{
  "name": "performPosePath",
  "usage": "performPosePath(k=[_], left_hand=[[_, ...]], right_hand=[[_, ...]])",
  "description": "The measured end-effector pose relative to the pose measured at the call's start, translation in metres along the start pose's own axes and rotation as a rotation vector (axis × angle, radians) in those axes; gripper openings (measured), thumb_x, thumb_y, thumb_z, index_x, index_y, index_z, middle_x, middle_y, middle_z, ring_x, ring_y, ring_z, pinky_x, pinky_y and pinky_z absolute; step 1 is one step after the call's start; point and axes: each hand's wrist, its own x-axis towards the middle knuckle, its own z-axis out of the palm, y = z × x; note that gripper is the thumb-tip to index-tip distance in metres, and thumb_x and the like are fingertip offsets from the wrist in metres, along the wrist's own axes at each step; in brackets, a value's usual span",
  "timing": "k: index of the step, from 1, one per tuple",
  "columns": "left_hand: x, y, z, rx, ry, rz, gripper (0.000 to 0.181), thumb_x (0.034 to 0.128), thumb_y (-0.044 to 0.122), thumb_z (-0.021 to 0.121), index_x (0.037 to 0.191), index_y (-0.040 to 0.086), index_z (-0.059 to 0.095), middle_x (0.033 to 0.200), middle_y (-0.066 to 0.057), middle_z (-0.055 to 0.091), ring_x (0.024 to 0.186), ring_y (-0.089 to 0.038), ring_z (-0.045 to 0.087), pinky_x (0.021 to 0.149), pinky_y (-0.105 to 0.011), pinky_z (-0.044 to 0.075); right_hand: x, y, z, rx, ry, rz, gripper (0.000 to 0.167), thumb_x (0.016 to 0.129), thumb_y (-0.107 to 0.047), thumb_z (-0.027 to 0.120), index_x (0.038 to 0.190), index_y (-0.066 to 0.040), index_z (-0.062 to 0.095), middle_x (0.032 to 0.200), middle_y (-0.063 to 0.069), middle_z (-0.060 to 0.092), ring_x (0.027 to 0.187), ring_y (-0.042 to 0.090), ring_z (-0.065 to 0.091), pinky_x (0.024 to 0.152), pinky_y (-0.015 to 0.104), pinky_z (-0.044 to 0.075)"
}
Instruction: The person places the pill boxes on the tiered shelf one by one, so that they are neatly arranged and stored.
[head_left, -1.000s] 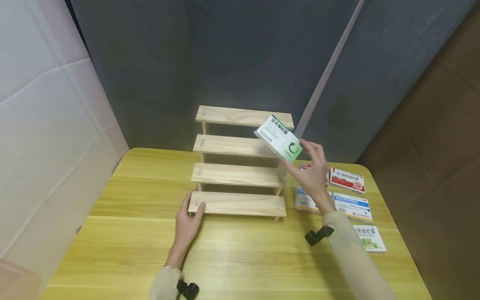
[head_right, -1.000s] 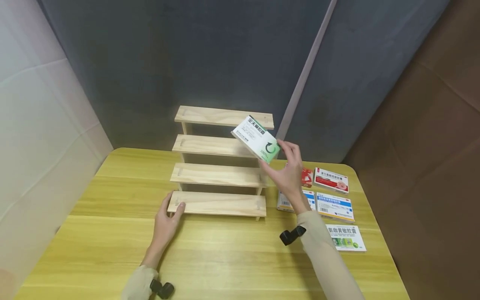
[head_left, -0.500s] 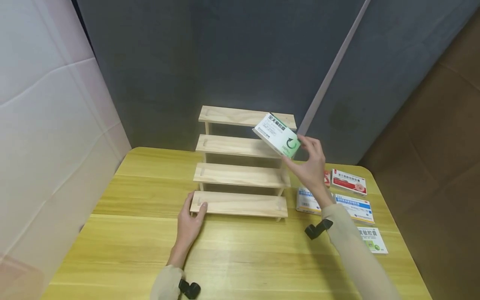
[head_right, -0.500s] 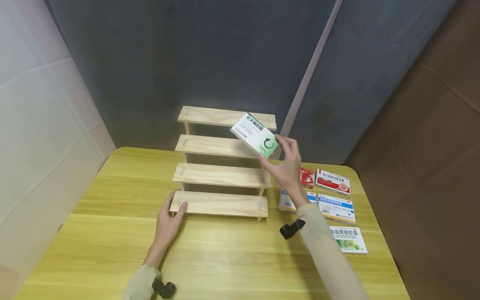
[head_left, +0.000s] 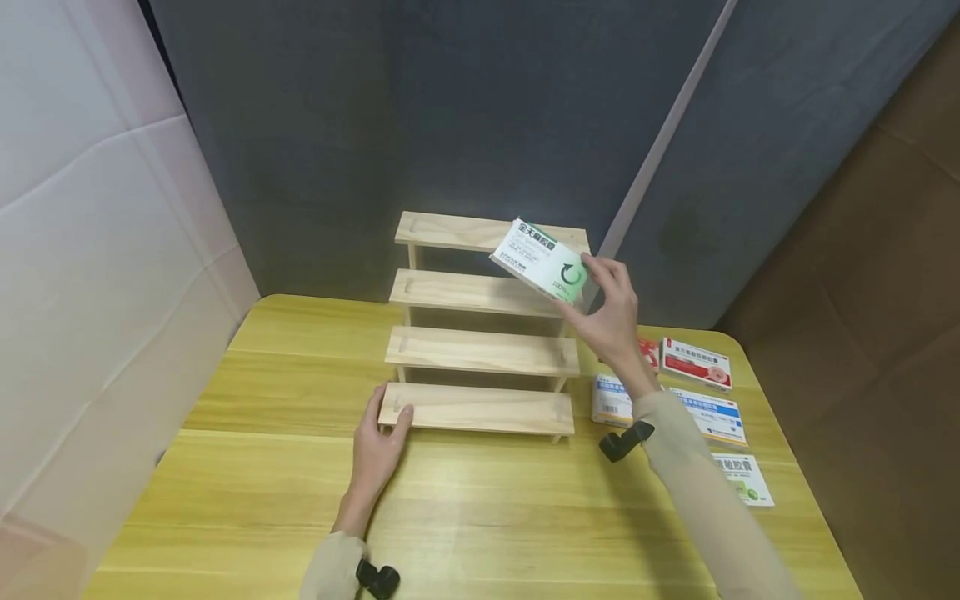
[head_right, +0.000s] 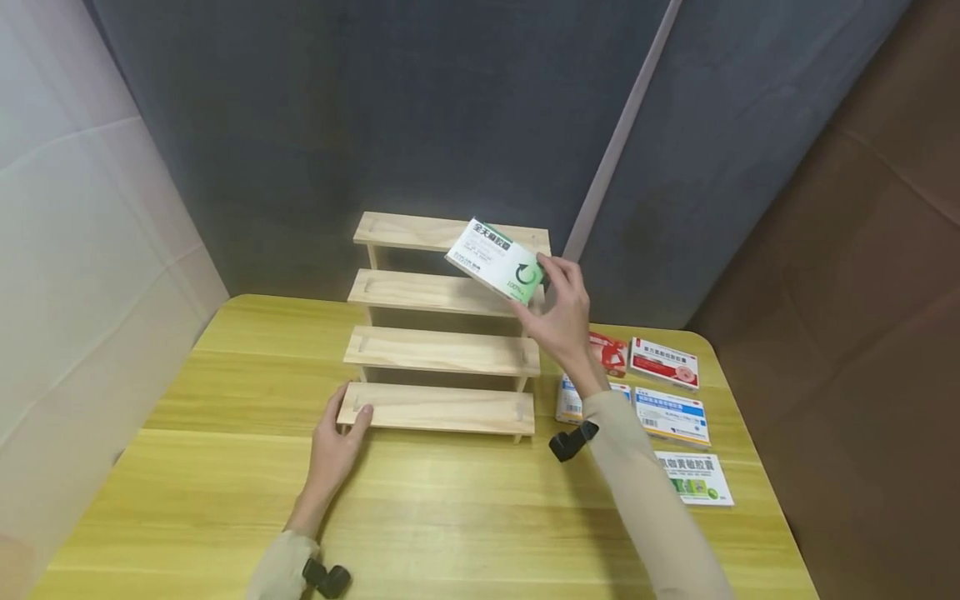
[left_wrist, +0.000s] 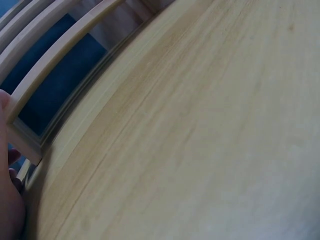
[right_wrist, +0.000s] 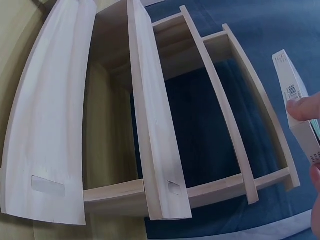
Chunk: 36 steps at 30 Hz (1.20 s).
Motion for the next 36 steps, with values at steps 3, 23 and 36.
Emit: performPosePath(k=[3, 23, 36], left_hand=[[0.0, 0.0, 0.0, 0.008, 0.001, -0.004, 0.067, 0.1011, 0.029, 0.063, 0.157, 0.006, 0.033, 0.163, -0.019, 0.033, 0.153, -0.037, 0.027, 0.128, -0.053, 0.022], [0.0, -0.002, -0.001, -0.002, 0.008, -0.012, 0.066, 0.1009, 0.028, 0.064, 0.157, 0.007, 0.035, 0.161, -0.019, 0.037, 0.152, -0.036, 0.031, 0.127, -0.052, 0.024], [0.0, -0.001, 0.0, 0.006, 0.01, -0.015, 0.067, 0.1004, 0.027, 0.064, 0.157, 0.006, 0.035, 0.163, -0.019, 0.034, 0.153, -0.037, 0.029, 0.128, -0.052, 0.022]], right_hand=[[0.003, 0.0, 0.001, 0.002, -0.007, 0.0, 0.073, 0.077, -0.014, 0.088, 0.141, -0.002, 0.057, 0.133, 0.021, 0.053, 0.119, 0.034, 0.055, 0.105, 0.043, 0.049], [0.028, -0.007, 0.017, 0.024, -0.074, -0.027, 0.072, 0.078, -0.005, 0.085, 0.143, 0.0, 0.055, 0.139, 0.02, 0.052, 0.122, 0.037, 0.057, 0.105, 0.046, 0.051], [0.046, -0.018, 0.02, -0.004, -0.159, -0.017, 0.07, 0.082, -0.009, 0.082, 0.144, 0.001, 0.052, 0.142, 0.02, 0.05, 0.13, 0.035, 0.052, 0.109, 0.046, 0.051]])
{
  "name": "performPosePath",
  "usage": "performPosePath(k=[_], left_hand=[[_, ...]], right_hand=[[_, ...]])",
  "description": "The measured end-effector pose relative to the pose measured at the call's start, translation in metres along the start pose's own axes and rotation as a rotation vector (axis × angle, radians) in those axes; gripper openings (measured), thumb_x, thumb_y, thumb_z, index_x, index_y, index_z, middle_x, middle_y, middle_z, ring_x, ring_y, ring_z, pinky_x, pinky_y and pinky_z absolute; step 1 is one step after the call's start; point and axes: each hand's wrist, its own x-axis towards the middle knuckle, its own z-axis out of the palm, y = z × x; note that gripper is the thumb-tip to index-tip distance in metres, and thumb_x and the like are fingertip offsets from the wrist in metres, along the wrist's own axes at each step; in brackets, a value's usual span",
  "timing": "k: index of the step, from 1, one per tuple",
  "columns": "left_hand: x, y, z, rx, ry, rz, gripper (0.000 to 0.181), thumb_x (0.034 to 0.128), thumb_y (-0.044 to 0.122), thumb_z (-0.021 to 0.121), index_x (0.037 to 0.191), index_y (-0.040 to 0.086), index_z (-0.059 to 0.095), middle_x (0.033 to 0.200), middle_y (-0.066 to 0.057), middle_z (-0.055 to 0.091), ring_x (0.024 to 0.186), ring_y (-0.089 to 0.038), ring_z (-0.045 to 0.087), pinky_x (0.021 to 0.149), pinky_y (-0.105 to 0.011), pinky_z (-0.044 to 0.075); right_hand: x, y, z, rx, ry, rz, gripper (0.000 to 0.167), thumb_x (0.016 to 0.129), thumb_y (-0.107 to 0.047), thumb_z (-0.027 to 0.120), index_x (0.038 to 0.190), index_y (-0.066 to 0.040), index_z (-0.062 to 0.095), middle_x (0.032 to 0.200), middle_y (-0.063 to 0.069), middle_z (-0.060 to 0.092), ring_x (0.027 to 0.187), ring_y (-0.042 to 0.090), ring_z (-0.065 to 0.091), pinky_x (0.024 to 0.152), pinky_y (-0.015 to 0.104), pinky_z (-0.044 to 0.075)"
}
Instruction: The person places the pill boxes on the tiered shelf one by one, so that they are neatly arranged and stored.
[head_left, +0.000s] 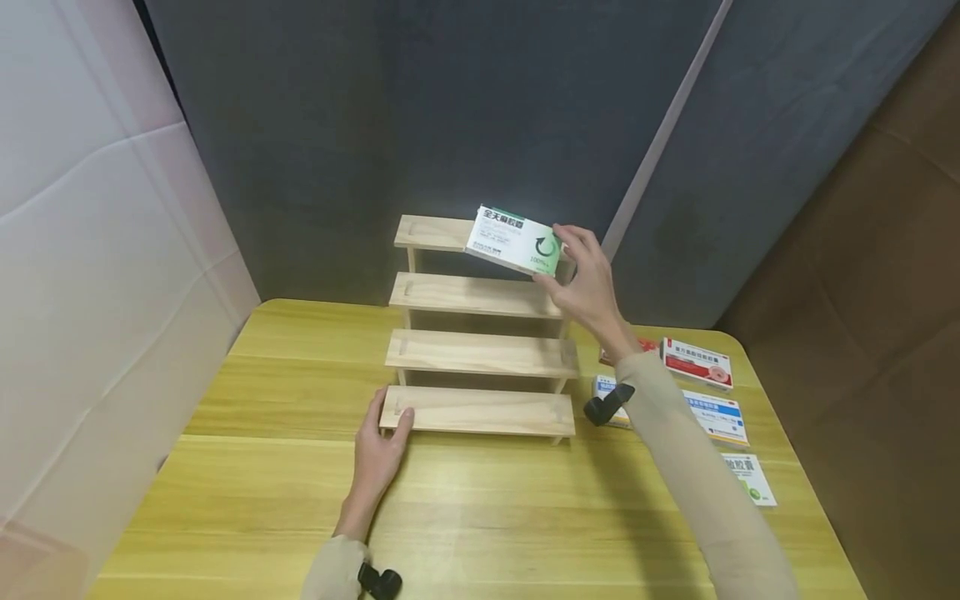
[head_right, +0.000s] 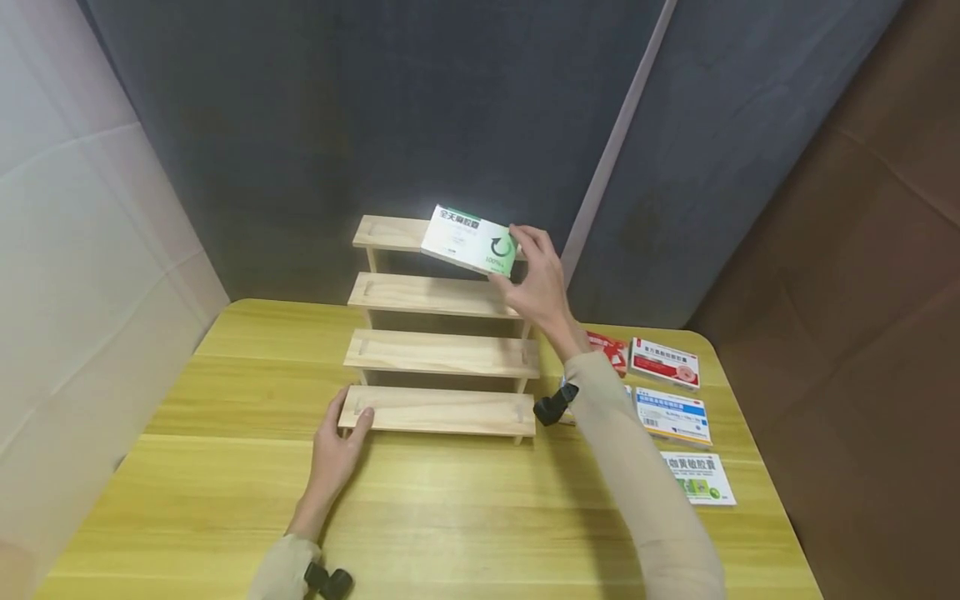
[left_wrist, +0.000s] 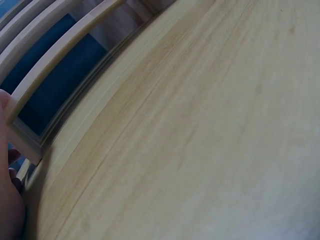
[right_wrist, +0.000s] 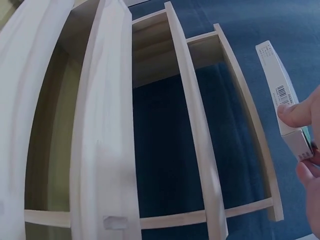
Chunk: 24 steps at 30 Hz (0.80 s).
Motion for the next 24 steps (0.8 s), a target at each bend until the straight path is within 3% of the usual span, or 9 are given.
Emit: performPosePath(k=[10, 18, 24], left_hand=[[0.001, -0.001, -0.002, 0.016, 0.001, -0.004, 0.068, 0.1009, 0.029, 0.063, 0.157, 0.006, 0.034, 0.164, -0.018, 0.032, 0.153, -0.037, 0.027, 0.128, -0.052, 0.021], [-0.001, 0.001, -0.001, -0.005, 0.001, -0.006, 0.067, 0.1011, 0.028, 0.063, 0.157, 0.007, 0.034, 0.163, -0.018, 0.033, 0.153, -0.036, 0.028, 0.128, -0.052, 0.022], [-0.002, 0.003, 0.0, -0.028, -0.014, 0.0, 0.066, 0.1011, 0.027, 0.063, 0.157, 0.006, 0.034, 0.161, -0.019, 0.037, 0.151, -0.037, 0.031, 0.127, -0.053, 0.024]], right_hand=[[0.014, -0.012, 0.01, 0.024, -0.034, 0.008, 0.069, 0.083, -0.007, 0.081, 0.143, 0.006, 0.051, 0.142, 0.022, 0.049, 0.133, 0.035, 0.05, 0.113, 0.043, 0.048], [0.024, -0.018, 0.013, -0.046, -0.111, 0.022, 0.069, 0.087, -0.015, 0.077, 0.147, 0.003, 0.047, 0.145, 0.02, 0.047, 0.13, 0.036, 0.052, 0.114, 0.046, 0.044], [0.029, -0.018, 0.017, -0.03, -0.165, 0.042, 0.07, 0.089, -0.013, 0.073, 0.149, 0.004, 0.042, 0.149, 0.02, 0.044, 0.129, 0.037, 0.052, 0.112, 0.046, 0.046]])
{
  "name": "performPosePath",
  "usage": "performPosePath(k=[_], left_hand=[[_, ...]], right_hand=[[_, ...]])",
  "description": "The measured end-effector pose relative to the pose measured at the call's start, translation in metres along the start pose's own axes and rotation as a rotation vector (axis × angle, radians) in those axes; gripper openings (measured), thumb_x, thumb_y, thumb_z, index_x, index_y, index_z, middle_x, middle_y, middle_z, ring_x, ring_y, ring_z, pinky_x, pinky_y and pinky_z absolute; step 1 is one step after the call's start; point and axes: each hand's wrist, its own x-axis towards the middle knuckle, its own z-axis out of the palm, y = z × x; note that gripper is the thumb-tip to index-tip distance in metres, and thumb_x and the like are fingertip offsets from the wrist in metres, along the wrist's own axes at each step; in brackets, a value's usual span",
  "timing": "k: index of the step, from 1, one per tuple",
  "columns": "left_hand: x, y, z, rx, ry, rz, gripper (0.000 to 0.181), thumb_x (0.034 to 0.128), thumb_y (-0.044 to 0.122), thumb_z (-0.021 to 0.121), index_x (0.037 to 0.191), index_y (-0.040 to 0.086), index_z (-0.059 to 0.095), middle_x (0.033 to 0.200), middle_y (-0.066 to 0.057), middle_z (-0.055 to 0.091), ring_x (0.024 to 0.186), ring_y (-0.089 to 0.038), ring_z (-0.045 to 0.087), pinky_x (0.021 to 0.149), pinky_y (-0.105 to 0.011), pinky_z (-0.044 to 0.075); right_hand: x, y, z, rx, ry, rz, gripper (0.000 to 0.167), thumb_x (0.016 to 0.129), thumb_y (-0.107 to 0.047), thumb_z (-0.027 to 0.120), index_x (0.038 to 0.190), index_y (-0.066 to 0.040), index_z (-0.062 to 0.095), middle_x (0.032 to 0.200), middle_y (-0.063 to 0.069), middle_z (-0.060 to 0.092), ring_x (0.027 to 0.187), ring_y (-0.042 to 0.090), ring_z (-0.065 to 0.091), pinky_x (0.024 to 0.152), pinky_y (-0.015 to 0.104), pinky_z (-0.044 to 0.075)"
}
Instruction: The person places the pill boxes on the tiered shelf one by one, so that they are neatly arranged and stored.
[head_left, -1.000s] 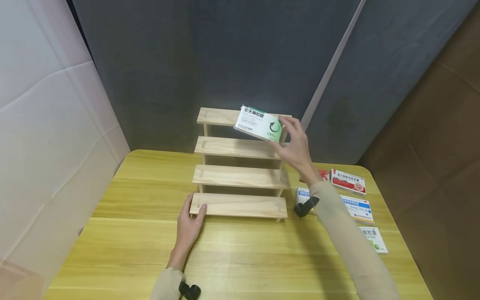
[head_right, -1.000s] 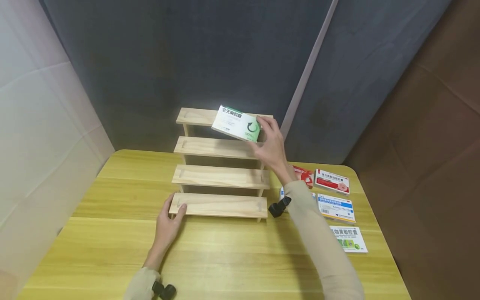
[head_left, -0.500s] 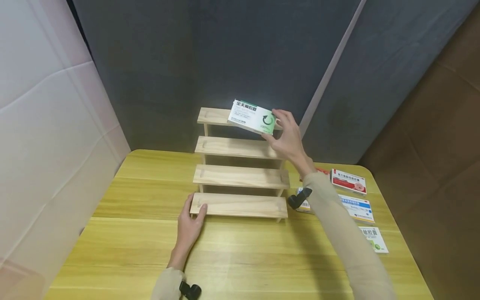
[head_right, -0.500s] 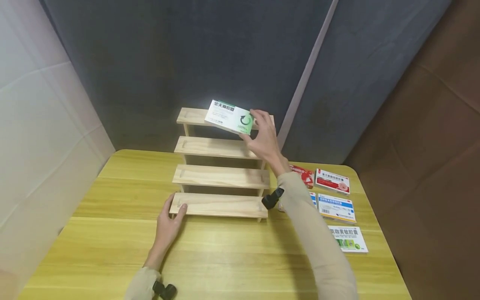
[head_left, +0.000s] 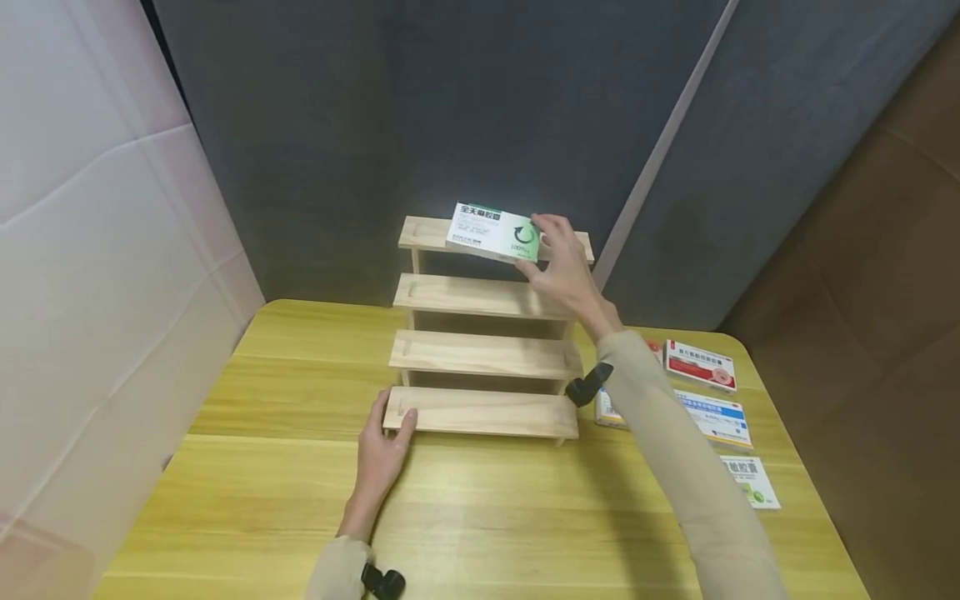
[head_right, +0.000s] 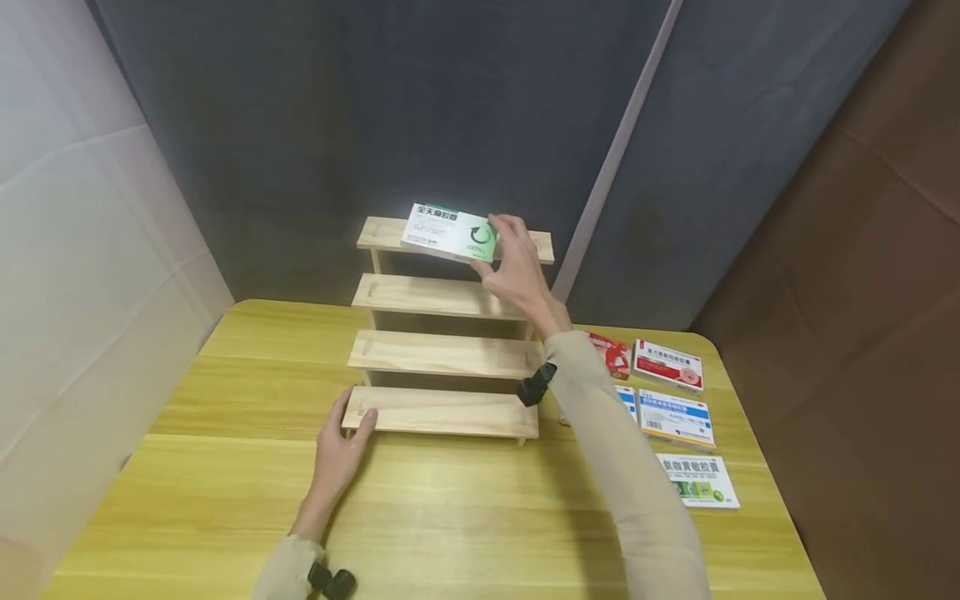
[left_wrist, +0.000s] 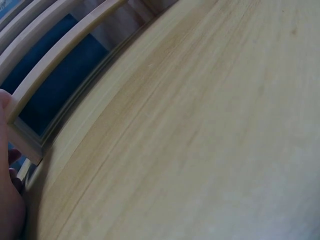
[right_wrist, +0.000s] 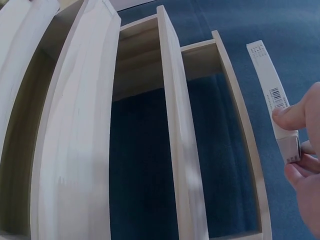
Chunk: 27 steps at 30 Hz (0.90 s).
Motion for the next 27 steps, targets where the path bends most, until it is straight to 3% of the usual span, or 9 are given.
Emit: performPosePath(k=[10, 27], left_hand=[[-0.002, 0.002, 0.001, 0.022, 0.01, -0.002, 0.066, 0.1007, 0.029, 0.064, 0.157, 0.008, 0.035, 0.159, -0.019, 0.04, 0.15, -0.038, 0.034, 0.126, -0.056, 0.025], [-0.002, 0.0, 0.004, 0.041, 0.013, 0.0, 0.068, 0.1009, 0.029, 0.063, 0.158, 0.008, 0.033, 0.163, -0.018, 0.034, 0.152, -0.038, 0.029, 0.127, -0.055, 0.021]], right_hand=[[0.01, -0.006, 0.008, -0.022, -0.095, 0.048, 0.07, 0.09, -0.017, 0.07, 0.151, 0.003, 0.041, 0.154, 0.02, 0.041, 0.14, 0.037, 0.043, 0.122, 0.051, 0.034], [0.031, -0.009, 0.008, -0.044, -0.181, 0.078, 0.068, 0.092, -0.016, 0.066, 0.152, 0.002, 0.039, 0.158, 0.019, 0.038, 0.147, 0.036, 0.037, 0.125, 0.048, 0.031]])
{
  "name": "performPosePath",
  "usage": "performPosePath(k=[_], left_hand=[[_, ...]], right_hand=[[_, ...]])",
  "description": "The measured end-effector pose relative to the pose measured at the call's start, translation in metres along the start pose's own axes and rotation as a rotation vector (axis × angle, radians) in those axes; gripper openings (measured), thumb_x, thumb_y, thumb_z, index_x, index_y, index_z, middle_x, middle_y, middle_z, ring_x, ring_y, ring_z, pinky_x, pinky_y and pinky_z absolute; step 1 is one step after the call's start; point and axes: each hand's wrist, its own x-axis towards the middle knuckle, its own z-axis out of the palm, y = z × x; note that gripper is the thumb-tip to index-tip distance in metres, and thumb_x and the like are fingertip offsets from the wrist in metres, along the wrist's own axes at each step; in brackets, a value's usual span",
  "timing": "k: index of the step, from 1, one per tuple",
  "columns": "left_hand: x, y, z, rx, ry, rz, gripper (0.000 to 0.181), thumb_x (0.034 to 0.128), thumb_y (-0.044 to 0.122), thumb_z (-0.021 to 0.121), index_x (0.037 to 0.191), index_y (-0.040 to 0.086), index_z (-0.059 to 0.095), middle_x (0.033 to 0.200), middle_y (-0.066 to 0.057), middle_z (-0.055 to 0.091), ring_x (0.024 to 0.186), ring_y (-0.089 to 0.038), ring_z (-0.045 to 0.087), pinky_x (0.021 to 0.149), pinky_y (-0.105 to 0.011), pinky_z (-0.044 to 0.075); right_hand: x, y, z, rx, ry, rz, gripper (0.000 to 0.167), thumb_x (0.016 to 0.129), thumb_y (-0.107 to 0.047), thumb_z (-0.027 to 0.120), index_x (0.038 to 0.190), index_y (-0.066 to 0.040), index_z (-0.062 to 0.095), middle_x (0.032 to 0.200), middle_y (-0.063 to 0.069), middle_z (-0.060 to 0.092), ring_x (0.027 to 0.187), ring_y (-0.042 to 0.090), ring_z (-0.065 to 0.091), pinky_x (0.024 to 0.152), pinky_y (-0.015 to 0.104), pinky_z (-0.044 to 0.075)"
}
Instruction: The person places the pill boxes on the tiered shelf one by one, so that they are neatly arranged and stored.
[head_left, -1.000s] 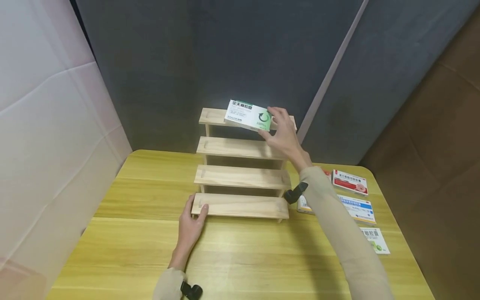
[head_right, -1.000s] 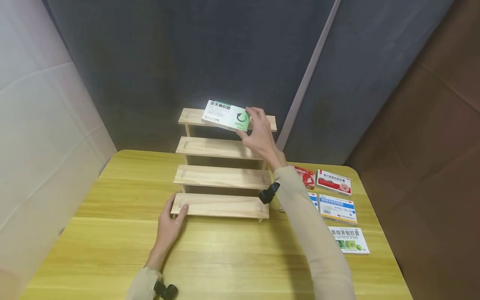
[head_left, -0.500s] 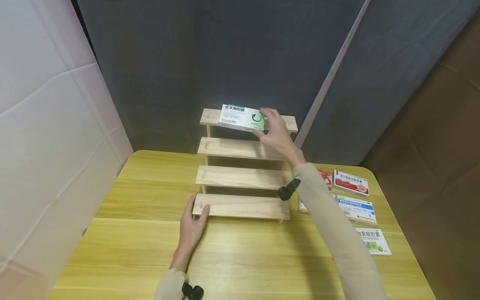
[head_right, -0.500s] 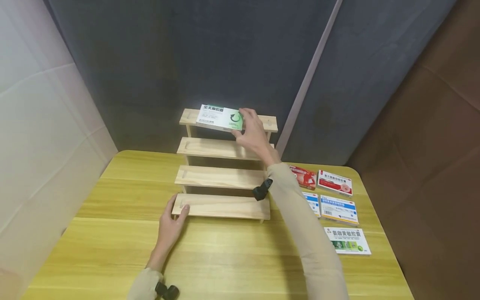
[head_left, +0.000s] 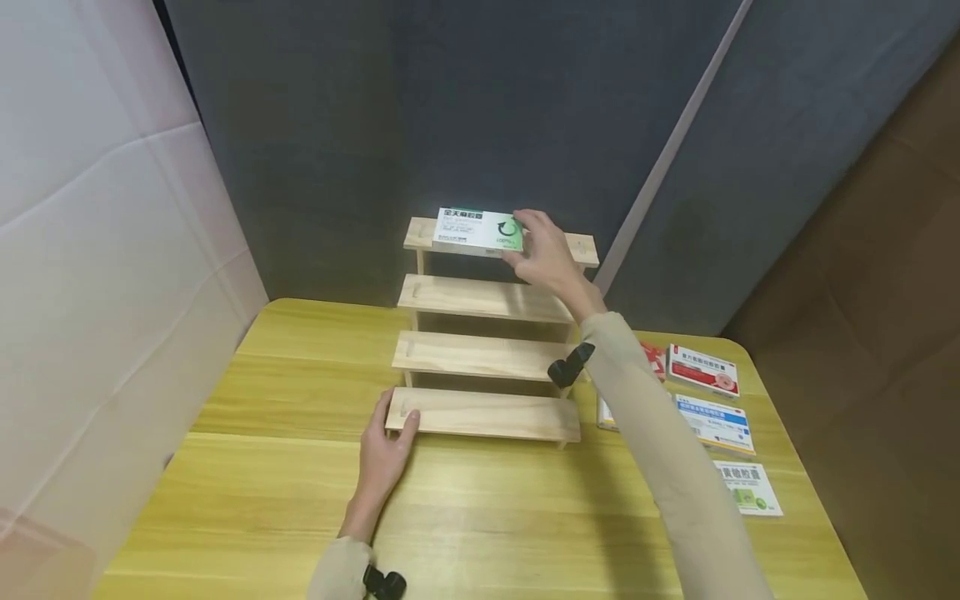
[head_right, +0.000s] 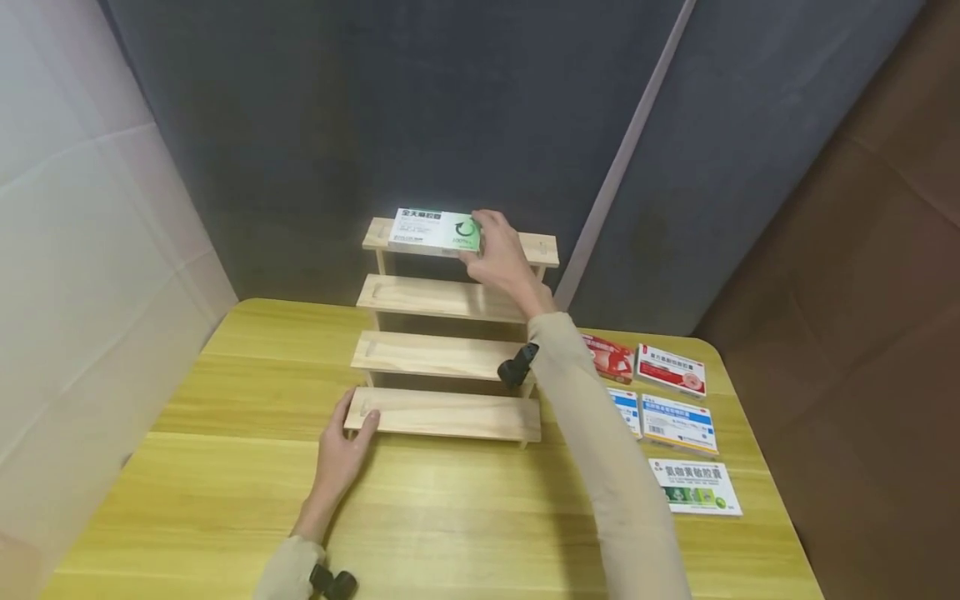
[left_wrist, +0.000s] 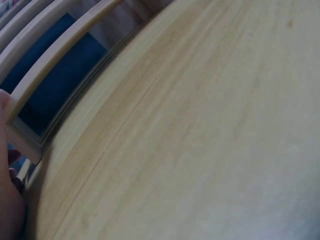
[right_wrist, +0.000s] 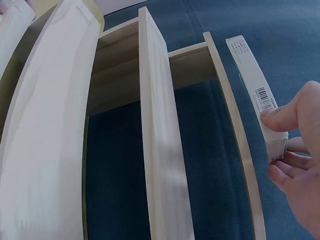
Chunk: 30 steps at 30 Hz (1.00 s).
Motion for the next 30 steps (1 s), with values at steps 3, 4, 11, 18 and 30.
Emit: performPosePath(k=[3, 4, 11, 18, 30], left_hand=[[-0.001, 0.0, 0.002, -0.006, -0.007, 0.003, 0.067, 0.101, 0.028, 0.063, 0.157, 0.006, 0.033, 0.163, -0.019, 0.033, 0.153, -0.038, 0.028, 0.127, -0.055, 0.021], [-0.001, -0.001, 0.003, -0.006, -0.009, 0.003, 0.067, 0.1012, 0.029, 0.063, 0.157, 0.006, 0.033, 0.164, -0.019, 0.032, 0.153, -0.038, 0.027, 0.128, -0.055, 0.021], [0.0, 0.0, 0.001, -0.01, -0.016, -0.002, 0.068, 0.1014, 0.03, 0.062, 0.158, 0.007, 0.032, 0.164, -0.018, 0.031, 0.154, -0.038, 0.025, 0.127, -0.055, 0.021], [-0.001, 0.0, -0.001, -0.003, -0.014, 0.002, 0.068, 0.1015, 0.029, 0.062, 0.158, 0.007, 0.032, 0.165, -0.019, 0.03, 0.154, -0.037, 0.024, 0.128, -0.054, 0.02], [-0.004, 0.0, -0.002, -0.004, -0.011, -0.001, 0.068, 0.101, 0.028, 0.063, 0.157, 0.006, 0.033, 0.164, -0.019, 0.031, 0.153, -0.037, 0.026, 0.128, -0.052, 0.022]], right_hand=[[0.002, 0.001, 0.0, -0.003, -0.005, 0.013, 0.069, 0.092, -0.017, 0.065, 0.153, 0.001, 0.039, 0.159, 0.018, 0.037, 0.147, 0.036, 0.037, 0.125, 0.047, 0.031], [0.002, 0.001, 0.0, -0.006, -0.005, 0.015, 0.068, 0.092, -0.017, 0.065, 0.153, 0.001, 0.039, 0.159, 0.018, 0.038, 0.148, 0.036, 0.037, 0.125, 0.046, 0.031], [0.011, 0.001, 0.003, -0.021, 0.001, 0.012, 0.068, 0.09, -0.016, 0.064, 0.151, 0.003, 0.04, 0.158, 0.02, 0.041, 0.149, 0.034, 0.037, 0.127, 0.041, 0.029], [0.015, -0.002, 0.01, -0.018, -0.032, 0.035, 0.069, 0.09, -0.014, 0.064, 0.152, 0.003, 0.039, 0.158, 0.02, 0.039, 0.149, 0.034, 0.037, 0.127, 0.039, 0.03], [0.015, -0.003, 0.011, -0.02, -0.055, 0.062, 0.071, 0.09, -0.014, 0.061, 0.155, 0.001, 0.035, 0.157, 0.02, 0.042, 0.148, 0.034, 0.039, 0.126, 0.041, 0.031]])
